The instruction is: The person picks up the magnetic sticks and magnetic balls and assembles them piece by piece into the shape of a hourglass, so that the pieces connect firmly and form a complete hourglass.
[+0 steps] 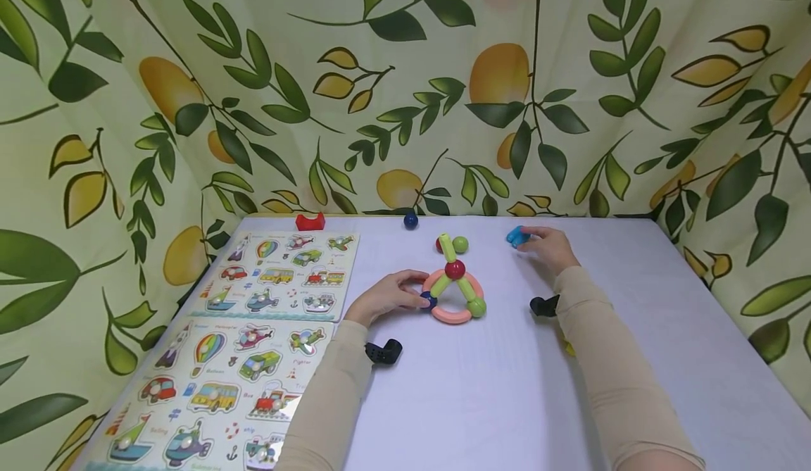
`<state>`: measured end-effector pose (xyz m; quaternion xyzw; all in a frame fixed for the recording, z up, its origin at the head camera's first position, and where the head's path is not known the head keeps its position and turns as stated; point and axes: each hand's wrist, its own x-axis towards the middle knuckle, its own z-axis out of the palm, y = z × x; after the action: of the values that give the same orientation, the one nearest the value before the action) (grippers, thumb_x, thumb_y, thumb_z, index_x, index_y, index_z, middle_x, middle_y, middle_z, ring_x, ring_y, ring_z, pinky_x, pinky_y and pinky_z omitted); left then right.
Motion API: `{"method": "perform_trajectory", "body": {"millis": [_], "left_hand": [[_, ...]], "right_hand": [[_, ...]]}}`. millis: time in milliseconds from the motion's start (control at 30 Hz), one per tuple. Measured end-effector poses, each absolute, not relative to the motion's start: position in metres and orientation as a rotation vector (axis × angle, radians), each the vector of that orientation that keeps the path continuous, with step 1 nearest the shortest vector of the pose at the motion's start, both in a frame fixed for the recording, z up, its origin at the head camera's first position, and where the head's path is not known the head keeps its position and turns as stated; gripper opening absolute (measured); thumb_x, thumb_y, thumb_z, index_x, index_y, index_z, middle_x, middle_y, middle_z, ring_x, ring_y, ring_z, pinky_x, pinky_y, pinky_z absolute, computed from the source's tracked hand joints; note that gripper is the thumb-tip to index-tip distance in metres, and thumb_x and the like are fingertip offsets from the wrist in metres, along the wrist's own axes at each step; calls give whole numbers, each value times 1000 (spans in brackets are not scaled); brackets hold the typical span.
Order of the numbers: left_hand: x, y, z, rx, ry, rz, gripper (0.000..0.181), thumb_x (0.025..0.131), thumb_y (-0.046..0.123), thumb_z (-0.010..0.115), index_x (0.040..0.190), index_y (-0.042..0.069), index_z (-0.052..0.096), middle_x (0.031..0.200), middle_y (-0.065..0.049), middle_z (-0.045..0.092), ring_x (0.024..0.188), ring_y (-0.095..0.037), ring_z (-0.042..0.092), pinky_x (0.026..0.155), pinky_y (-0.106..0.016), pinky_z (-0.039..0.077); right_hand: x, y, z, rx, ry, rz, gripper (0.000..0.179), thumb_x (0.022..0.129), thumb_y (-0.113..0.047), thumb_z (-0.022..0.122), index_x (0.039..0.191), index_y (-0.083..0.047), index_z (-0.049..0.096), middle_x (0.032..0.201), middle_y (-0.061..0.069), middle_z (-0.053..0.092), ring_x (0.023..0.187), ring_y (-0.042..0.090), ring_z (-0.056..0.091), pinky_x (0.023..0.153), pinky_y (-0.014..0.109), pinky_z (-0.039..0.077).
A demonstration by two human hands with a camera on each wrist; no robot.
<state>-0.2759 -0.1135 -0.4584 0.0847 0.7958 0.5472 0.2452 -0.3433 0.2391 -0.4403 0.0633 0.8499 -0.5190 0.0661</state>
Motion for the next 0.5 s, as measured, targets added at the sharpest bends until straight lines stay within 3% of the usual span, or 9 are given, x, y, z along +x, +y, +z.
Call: {"method": "perform_trajectory", "body": {"millis": [167, 333, 500], "left_hand": [[-276, -113, -460, 228, 2168, 1497, 65, 81, 18, 82, 140, 17, 56, 91, -3, 69, 79, -12, 63, 76, -23, 52], [-276, -113, -458, 229, 2168, 1497, 65, 81, 18, 82, 140, 18, 55, 91, -3, 69, 80, -12, 63, 77, -23, 52], [-276, -114, -458, 236, 2167, 1494, 65, 81, 18, 81, 140, 17, 55, 91, -3, 69, 80, -12, 62, 77, -23, 52]], "right_hand": [[-349, 241, -442, 155, 2644, -1410, 54, 90, -8, 67, 141, 0, 52, 160, 24, 29, 151, 44, 15, 124, 58, 14], [-352, 238, -443, 45, 2837, -1127, 43, 89, -5, 67, 131, 3, 61, 148, 29, 45, 140, 47, 36, 119, 58, 28], [-349, 231, -444, -100, 2932, -939, 29, 88, -2, 70, 116, 6, 70, 125, 28, 64, 121, 43, 54, 108, 56, 43]]}}
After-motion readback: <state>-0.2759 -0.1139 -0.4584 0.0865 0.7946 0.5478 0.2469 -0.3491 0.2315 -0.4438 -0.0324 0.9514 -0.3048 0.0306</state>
